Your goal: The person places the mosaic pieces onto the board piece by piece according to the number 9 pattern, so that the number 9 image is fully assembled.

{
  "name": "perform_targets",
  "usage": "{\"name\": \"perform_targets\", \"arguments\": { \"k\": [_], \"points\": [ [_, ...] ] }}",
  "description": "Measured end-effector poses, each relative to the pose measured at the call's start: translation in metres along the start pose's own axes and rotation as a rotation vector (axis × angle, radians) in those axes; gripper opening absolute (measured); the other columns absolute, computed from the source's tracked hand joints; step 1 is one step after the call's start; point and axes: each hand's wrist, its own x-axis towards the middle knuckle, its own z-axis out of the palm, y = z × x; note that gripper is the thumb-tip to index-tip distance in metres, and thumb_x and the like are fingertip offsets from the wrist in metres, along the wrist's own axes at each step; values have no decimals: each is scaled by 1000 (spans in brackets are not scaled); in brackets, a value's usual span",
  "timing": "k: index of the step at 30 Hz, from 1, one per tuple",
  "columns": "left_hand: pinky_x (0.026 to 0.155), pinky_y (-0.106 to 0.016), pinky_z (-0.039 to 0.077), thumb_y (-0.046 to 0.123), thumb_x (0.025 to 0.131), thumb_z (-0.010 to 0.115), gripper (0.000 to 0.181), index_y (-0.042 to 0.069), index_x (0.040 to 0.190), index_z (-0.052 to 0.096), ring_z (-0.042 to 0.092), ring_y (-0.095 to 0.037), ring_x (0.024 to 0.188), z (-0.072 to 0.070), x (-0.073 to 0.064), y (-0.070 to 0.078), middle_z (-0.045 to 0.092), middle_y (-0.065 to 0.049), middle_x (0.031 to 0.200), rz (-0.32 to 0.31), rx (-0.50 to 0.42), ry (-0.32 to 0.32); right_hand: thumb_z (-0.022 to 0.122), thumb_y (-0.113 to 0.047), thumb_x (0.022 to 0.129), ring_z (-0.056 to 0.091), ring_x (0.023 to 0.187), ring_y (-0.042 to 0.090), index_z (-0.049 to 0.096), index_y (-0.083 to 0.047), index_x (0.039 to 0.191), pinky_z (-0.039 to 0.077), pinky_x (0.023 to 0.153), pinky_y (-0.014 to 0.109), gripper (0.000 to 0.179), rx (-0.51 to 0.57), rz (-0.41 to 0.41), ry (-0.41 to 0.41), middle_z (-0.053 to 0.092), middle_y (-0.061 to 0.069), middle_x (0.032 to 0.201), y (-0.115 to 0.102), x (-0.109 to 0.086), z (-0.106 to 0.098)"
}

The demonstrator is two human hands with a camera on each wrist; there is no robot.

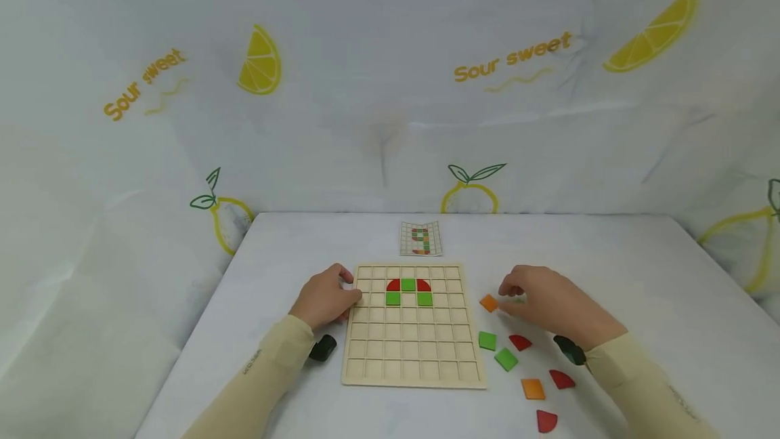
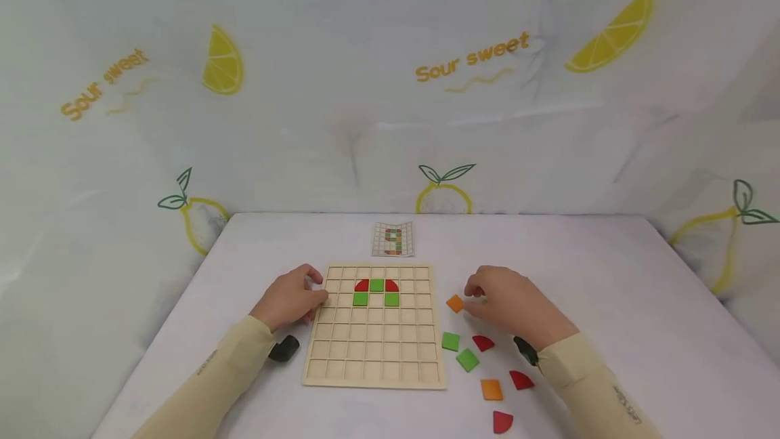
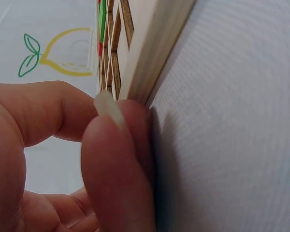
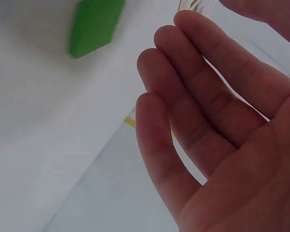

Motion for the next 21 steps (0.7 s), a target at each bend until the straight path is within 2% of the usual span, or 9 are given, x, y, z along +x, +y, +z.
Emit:
{"name": "perform_targets", "arguments": {
  "k": [9,14,21],
  "points": [
    [62,-28,48,27,96,72,35,11,126,63,64,-17,60,0,2,-3,67,-4,74,-8,17,3,86,-29,90,64,93,14,76,-23,95,62,89,45,13,-33,154,-76,70,-8,96,6,-41,7],
    [62,-28,48,26,96,72,35,10,126,63,64,-17,59,-3,1,-3,67,-4,74,-10,10,4,88,-30,88,60,86,12,74,-25,89,60,81,38,15,-53,161,-96,67,-10,91,2,-55,13],
    [60,-28,49,25,97,72,34,9,126,63,63,-17,58,-1,-1,0,67,-5,71,1,-10,-12,89,-33,88,57,80,12,74,-23,87,57,78,36,18,-82,154,-103,65,-10,87,2,-58,20]
  ]
}}
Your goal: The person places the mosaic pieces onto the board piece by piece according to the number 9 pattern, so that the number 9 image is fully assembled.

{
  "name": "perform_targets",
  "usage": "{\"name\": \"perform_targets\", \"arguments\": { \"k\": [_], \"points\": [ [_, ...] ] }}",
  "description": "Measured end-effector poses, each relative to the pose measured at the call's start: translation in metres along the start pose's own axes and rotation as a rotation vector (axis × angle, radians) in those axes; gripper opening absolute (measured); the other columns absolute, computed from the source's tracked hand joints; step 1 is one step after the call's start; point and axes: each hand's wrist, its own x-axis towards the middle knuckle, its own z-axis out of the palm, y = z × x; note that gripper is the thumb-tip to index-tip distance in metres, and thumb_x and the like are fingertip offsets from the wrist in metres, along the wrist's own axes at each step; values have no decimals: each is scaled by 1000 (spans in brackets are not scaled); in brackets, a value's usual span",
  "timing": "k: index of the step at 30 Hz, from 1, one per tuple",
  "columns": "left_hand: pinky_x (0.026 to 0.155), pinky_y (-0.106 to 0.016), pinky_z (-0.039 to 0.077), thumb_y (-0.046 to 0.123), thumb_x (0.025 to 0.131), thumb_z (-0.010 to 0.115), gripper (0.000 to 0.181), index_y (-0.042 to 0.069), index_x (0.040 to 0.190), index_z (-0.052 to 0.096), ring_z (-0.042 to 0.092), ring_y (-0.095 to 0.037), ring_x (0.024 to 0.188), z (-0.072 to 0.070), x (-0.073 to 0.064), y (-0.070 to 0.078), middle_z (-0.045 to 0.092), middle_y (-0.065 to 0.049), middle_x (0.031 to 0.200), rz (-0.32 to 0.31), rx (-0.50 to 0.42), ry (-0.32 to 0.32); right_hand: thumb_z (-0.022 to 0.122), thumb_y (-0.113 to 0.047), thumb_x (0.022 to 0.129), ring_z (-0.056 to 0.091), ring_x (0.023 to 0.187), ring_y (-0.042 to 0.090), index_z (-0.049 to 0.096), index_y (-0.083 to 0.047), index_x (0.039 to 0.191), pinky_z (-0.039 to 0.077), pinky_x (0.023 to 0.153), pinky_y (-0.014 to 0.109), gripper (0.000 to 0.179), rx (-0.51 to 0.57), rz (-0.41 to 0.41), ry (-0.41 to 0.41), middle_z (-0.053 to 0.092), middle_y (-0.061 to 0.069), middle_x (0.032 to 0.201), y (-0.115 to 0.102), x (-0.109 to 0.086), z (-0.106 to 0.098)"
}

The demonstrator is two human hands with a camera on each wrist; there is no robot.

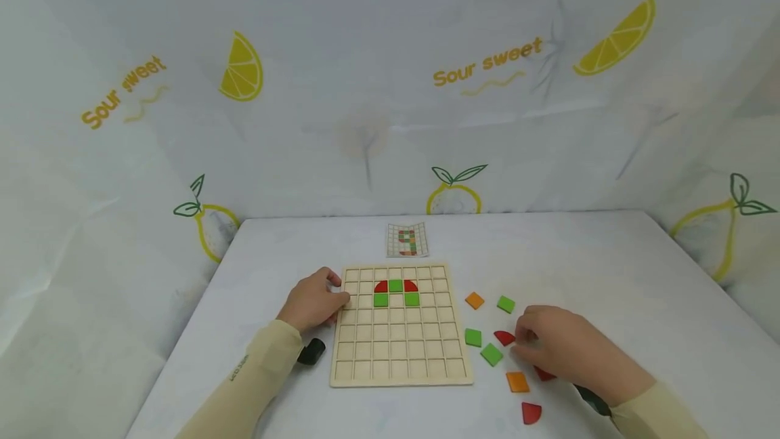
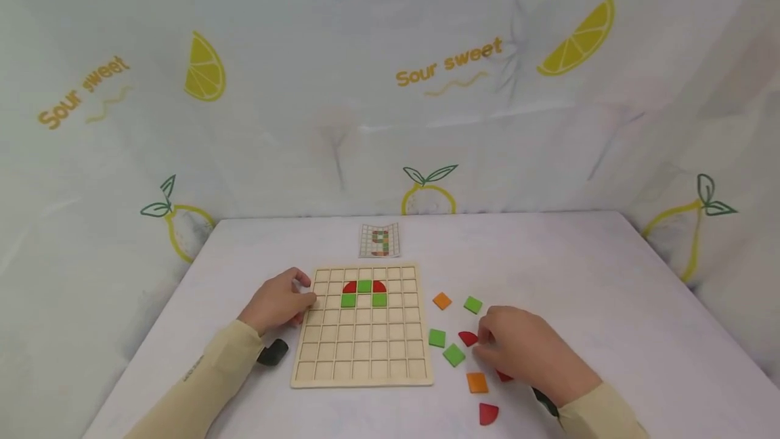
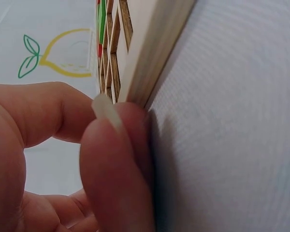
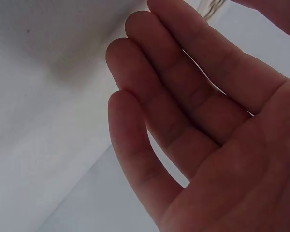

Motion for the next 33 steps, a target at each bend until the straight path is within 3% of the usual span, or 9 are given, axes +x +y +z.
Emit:
{"name": "perform_targets", "arguments": {
  "k": [6,12,22,33],
  "points": [
    [59,-29,49,25,96,72,34,9,124,63,62,-17,56,3,3,-4,67,-4,68,11,0,7,88,-33,87,56,79,12,75,-22,86,56,78,35,17,-13,-4,8,62,-8,83,-6,12,1],
    [60,-28,48,24,96,73,33,9,124,62,60,-16,56,3,0,1,66,-4,68,7,-6,1,91,-40,84,52,75,9,75,-24,85,52,73,31,23,-36,-71,54,59,-10,82,-12,18,1],
    [59,-28,48,25,95,72,33,10,123,63,60,-15,55,3,2,0,66,-4,67,16,-8,6,88,-28,86,56,80,13,76,-20,91,54,78,36,15,-27,-52,22,64,-9,88,-18,28,-4],
    [59,-28,49,24,96,73,32,10,123,63,61,-15,54,2,3,-3,67,-3,66,7,-19,9,87,-23,87,54,76,11,77,-17,92,53,72,33,13,-59,-149,93,62,-8,85,-24,42,-9]
  ]
}}
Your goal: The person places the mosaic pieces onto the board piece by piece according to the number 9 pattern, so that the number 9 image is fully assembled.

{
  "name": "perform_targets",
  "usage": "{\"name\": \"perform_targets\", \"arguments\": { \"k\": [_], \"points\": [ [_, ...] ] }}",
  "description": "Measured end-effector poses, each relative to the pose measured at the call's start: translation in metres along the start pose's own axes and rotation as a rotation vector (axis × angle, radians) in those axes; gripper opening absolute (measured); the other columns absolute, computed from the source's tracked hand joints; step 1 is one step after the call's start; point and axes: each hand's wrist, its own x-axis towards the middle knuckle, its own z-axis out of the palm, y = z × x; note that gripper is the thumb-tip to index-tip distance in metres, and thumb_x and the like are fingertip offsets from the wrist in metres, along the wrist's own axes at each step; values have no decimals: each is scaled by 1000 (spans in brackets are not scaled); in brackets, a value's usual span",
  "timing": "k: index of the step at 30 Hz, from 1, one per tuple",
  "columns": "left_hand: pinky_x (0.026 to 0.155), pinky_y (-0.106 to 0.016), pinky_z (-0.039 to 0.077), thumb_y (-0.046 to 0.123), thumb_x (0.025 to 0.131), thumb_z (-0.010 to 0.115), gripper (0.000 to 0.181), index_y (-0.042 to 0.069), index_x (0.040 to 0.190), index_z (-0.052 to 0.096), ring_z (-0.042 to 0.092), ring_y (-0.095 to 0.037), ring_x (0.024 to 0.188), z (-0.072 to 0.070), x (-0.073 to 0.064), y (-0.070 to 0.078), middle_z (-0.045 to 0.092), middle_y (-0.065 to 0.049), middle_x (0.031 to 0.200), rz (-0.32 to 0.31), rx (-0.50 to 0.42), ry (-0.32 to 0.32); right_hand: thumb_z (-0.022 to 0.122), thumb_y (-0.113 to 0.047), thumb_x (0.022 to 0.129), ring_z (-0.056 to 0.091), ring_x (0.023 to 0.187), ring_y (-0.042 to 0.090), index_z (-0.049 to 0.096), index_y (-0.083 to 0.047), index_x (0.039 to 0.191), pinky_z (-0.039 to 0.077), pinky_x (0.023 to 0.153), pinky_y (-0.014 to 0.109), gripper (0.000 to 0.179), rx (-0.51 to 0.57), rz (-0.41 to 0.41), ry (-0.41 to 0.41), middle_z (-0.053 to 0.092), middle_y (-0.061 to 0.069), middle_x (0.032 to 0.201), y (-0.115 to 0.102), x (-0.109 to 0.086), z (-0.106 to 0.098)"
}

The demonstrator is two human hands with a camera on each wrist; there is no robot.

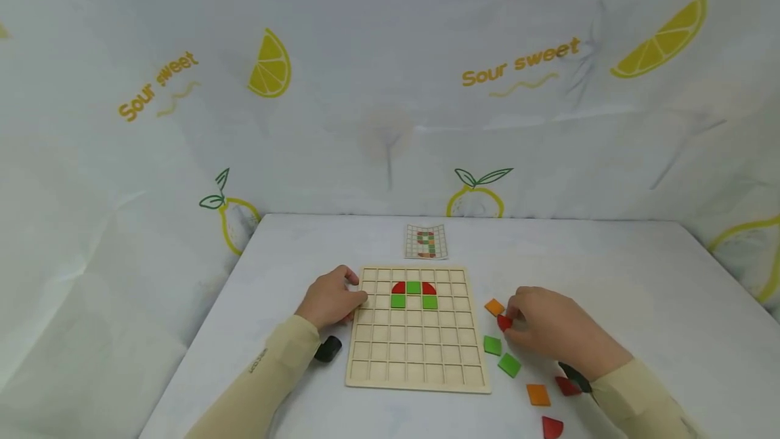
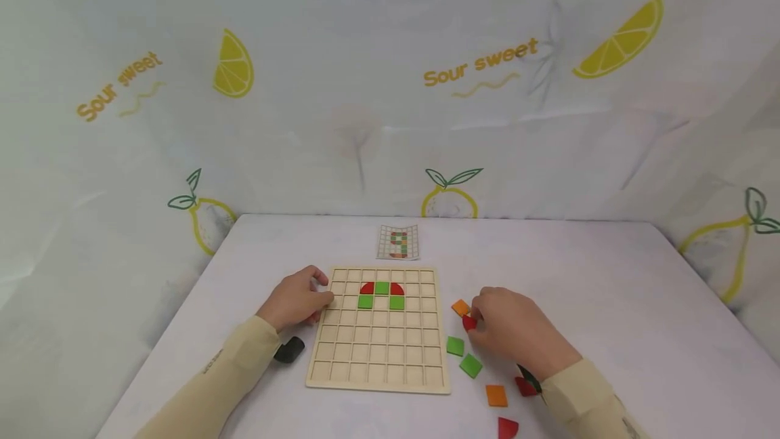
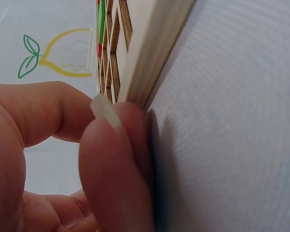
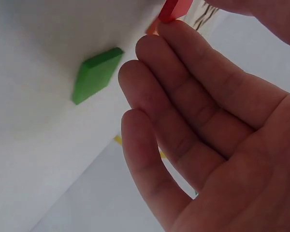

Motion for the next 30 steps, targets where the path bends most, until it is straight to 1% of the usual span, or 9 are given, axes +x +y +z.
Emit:
{"name": "perform_targets", "arguments": {
  "k": [4,9,12,16,20,23,27,30],
  "points": [
    [58,-28,49,24,96,72,32,10,123,63,61,-15,54,-1,0,-2,67,-3,66,4,-12,-4,86,-24,88,53,74,9,77,-16,92,52,70,30,13,-6,-45,19,62,-9,85,-12,9,-3],
    [59,-28,49,24,96,72,34,9,124,63,61,-15,54,-2,-1,-2,67,-3,67,9,-17,-4,84,-23,88,51,71,9,76,-17,89,48,65,28,11,23,-106,33,59,-9,81,-34,26,-5],
    [60,-27,48,24,96,72,33,9,124,63,61,-14,53,-2,-2,0,67,-2,65,10,-12,-3,86,-24,88,52,71,9,75,-18,88,48,67,29,13,43,-116,32,59,-9,82,-49,35,-4],
    [61,-28,48,23,95,73,32,9,122,63,60,-14,53,-2,-3,2,65,-2,63,6,-11,-6,87,-26,88,54,74,9,75,-19,88,52,72,30,13,64,-129,23,63,-10,85,-68,45,-3],
    [61,-28,47,23,95,73,32,9,121,62,59,-14,52,0,-4,3,64,-1,61,15,-14,-11,84,-20,86,54,75,9,77,-17,89,52,72,31,9,76,-173,24,65,-8,87,-84,54,-4],
    [62,-29,46,23,95,73,31,9,120,62,58,-14,51,-1,-4,2,62,-1,59,20,-8,-8,84,-20,86,54,76,8,77,-16,90,52,73,31,9,73,-211,31,65,-8,88,-96,61,-5],
    [63,-29,46,23,95,72,30,9,119,62,57,-14,50,-3,-3,0,61,0,57,18,-6,0,86,-23,87,54,74,8,76,-18,85,51,70,30,11,77,-252,44,64,-9,85,-114,70,-2],
    [63,-28,46,23,95,73,30,8,119,62,57,-13,50,-3,-3,1,61,1,57,21,-6,-1,86,-24,88,53,72,8,75,-18,81,50,67,29,14,66,-266,48,62,-9,83,-125,74,4]
  ]
}}
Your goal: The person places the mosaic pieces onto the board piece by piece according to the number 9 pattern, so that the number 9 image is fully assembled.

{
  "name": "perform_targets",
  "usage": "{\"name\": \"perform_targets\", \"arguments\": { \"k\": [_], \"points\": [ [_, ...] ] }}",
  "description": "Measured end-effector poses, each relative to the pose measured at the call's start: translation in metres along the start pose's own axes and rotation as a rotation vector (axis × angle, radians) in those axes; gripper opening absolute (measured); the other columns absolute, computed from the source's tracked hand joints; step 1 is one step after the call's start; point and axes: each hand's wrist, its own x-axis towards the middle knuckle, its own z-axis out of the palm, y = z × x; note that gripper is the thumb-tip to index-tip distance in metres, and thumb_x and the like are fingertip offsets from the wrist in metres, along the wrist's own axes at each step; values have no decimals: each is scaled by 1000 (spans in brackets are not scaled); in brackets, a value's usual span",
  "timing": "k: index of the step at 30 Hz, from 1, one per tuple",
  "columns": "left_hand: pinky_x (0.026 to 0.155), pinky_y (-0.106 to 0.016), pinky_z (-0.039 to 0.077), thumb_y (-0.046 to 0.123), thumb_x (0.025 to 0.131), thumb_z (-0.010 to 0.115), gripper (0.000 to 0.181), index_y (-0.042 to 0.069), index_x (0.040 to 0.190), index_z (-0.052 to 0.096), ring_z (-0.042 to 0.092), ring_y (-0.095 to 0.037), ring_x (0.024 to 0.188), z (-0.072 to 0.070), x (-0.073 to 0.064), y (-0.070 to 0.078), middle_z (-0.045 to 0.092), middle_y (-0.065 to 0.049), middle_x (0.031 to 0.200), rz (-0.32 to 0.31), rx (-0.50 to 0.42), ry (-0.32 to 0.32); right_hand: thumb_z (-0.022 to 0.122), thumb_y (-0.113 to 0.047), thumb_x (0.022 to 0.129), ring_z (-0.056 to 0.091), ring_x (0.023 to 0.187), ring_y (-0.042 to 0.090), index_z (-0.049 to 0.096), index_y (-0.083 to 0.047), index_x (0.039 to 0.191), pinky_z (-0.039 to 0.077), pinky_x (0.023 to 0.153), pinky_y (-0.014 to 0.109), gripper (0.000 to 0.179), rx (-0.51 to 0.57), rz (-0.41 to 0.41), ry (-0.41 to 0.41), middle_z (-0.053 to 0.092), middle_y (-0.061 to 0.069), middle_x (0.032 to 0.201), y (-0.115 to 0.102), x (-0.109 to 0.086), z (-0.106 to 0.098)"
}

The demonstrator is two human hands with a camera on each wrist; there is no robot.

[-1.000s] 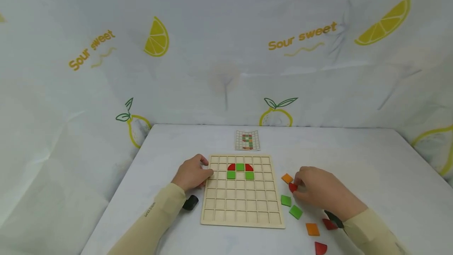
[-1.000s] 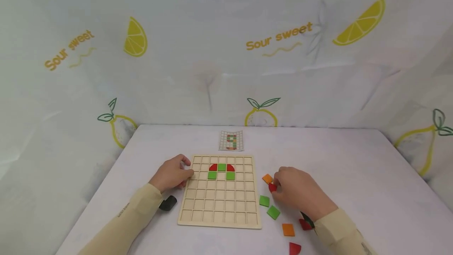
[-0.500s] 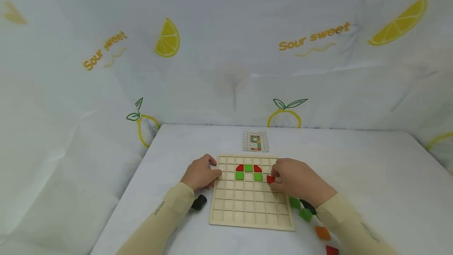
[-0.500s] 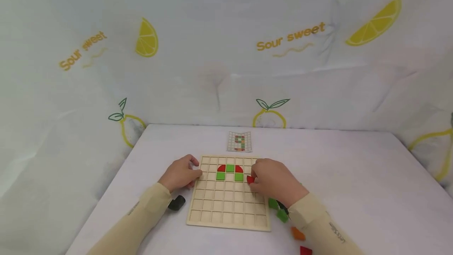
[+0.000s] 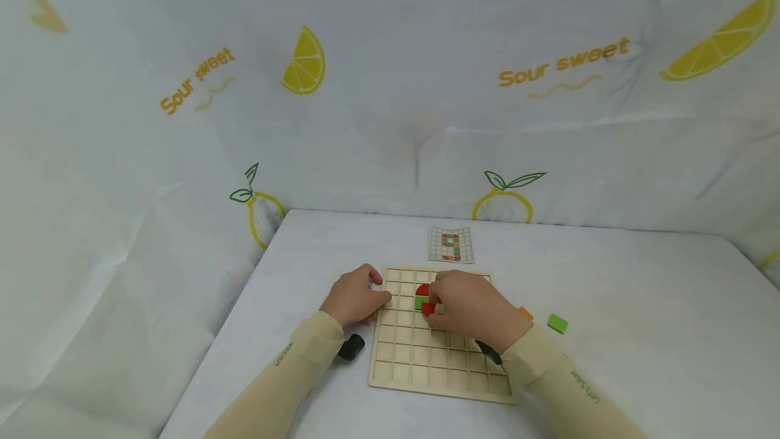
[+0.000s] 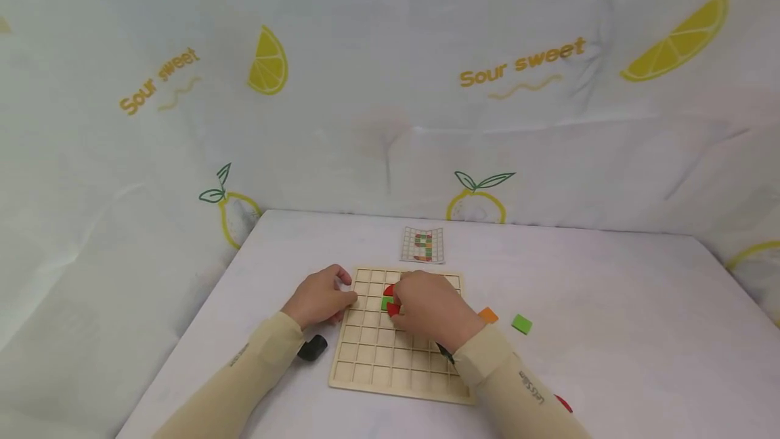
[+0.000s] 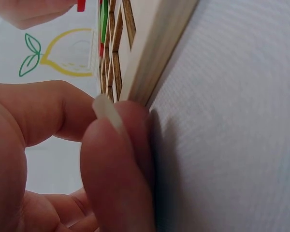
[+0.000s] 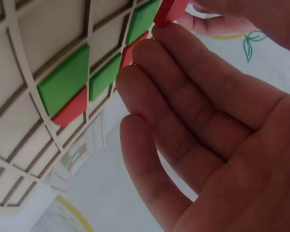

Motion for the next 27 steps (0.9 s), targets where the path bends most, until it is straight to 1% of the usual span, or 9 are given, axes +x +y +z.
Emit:
{"name": "perform_targets", "arguments": {
  "k": [5,11,16,23,27],
  "points": [
    [63,-28,46,24,96,73,31,8,120,62,57,-13,51,1,1,2,61,1,58,0,1,-11,89,-23,87,51,69,9,74,-17,76,49,65,28,20,-60,-30,7,59,-9,79,-5,3,10],
    [63,-29,46,25,96,73,31,9,121,62,58,-14,51,-2,2,0,63,0,59,-5,5,-12,88,-22,86,50,68,9,72,-20,72,48,63,29,22,-90,-81,33,56,-10,76,-7,7,13],
    [60,-28,47,25,96,73,30,9,119,62,58,-14,51,-2,3,-1,63,0,59,-4,-4,-12,87,-21,86,49,67,10,70,-22,70,48,63,29,24,-105,-89,30,55,-10,76,-9,7,13],
    [60,-29,47,25,96,73,28,11,118,62,58,-14,50,-2,4,-2,62,-1,59,-19,-1,-10,84,-15,85,49,66,10,68,-22,67,47,62,29,24,-118,-100,32,56,-9,76,-10,7,13],
    [58,-29,47,26,96,73,28,12,118,62,58,-14,50,-2,5,-2,63,-1,59,-25,-9,-13,84,-16,85,49,67,11,66,-22,66,47,63,30,27,-130,-101,28,57,-9,75,-11,8,15]
  ]
}}
